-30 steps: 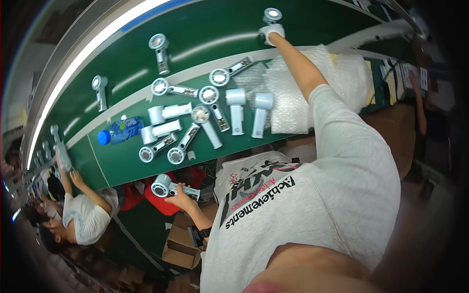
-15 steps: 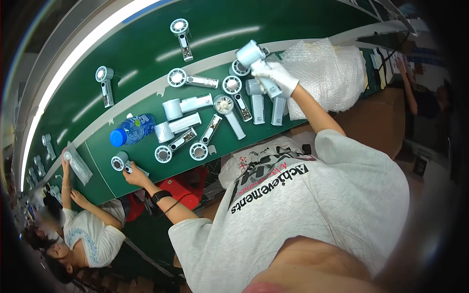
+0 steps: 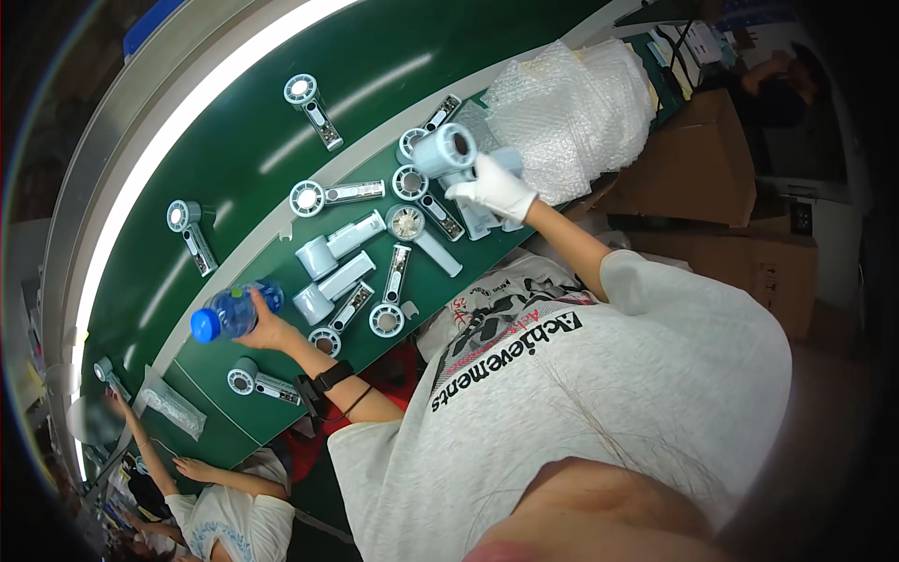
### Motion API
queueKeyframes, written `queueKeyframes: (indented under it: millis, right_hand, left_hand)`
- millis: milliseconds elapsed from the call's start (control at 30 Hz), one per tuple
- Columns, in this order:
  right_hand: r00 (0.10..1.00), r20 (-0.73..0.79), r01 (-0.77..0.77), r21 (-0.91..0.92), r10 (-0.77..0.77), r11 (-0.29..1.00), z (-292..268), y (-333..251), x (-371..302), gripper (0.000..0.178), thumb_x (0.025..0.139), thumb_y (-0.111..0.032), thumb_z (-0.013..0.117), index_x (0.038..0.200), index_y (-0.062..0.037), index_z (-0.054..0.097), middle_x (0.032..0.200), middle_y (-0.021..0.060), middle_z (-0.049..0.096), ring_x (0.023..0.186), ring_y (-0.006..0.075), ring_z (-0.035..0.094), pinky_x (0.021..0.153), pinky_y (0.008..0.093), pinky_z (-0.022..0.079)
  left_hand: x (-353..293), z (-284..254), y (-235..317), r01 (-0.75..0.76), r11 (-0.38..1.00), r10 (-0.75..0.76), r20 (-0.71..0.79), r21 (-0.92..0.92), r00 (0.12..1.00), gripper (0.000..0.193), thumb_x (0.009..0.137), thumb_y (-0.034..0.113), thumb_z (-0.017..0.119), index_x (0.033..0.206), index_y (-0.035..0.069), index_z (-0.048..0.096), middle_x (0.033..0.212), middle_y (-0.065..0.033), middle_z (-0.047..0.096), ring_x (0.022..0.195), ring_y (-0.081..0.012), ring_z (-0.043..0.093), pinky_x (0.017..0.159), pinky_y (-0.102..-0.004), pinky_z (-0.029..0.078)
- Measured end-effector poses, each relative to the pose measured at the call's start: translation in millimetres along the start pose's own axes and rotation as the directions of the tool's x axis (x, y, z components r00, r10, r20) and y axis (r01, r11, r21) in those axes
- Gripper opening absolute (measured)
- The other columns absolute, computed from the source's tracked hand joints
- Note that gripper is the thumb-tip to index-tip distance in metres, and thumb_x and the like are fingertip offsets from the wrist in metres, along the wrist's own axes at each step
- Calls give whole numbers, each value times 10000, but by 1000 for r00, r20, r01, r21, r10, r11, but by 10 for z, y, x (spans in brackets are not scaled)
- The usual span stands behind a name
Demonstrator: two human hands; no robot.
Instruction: The person packages handheld fans by picking up each fan, wrapping it in bubble wrap, and setting it aside.
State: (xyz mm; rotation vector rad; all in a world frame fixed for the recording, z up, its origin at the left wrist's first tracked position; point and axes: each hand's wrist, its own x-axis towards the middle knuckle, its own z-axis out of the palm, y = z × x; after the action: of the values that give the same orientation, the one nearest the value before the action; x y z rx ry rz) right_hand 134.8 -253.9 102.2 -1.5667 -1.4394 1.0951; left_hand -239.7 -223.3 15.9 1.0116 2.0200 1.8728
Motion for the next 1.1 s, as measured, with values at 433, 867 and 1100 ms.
queueKeyframes:
  millis: [433, 867, 1100]
  right_hand:
    - [892, 366, 435, -535, -266, 724, 1748, -313, 368, 355, 665, -162, 606, 963, 0, 502, 824, 163, 571, 800, 318, 575, 724, 407, 459]
    - [953, 262, 286, -617, -152, 733, 1174, -135, 505, 257, 672, -178, 623, 866, -29, 546, 843, 152, 572, 813, 314, 574, 709, 395, 467]
    - [837, -116, 435, -452, -535, 779, 571, 72, 405, 399, 679, -179, 643, 1035, -38, 531, 1038, 143, 518, 949, 291, 510, 817, 359, 425]
  left_hand:
    - [1182, -805, -668, -83, 995, 57, -382, -52, 923, 770, 541, 167, 835, 1145, -33, 400, 1133, -160, 511, 967, -261, 520, 883, -399, 411]
    - [1102, -1196, -247, -76, 981, 103, -151, 176, 983, 831, 537, 248, 836, 1161, -51, 375, 1148, -196, 470, 1024, -284, 481, 879, -415, 406]
    - [-202, -713, 544, -278, 843, 327, -29, 460, 944, 724, 672, 198, 742, 1228, 9, 319, 1192, -160, 378, 1089, -294, 406, 894, -418, 356]
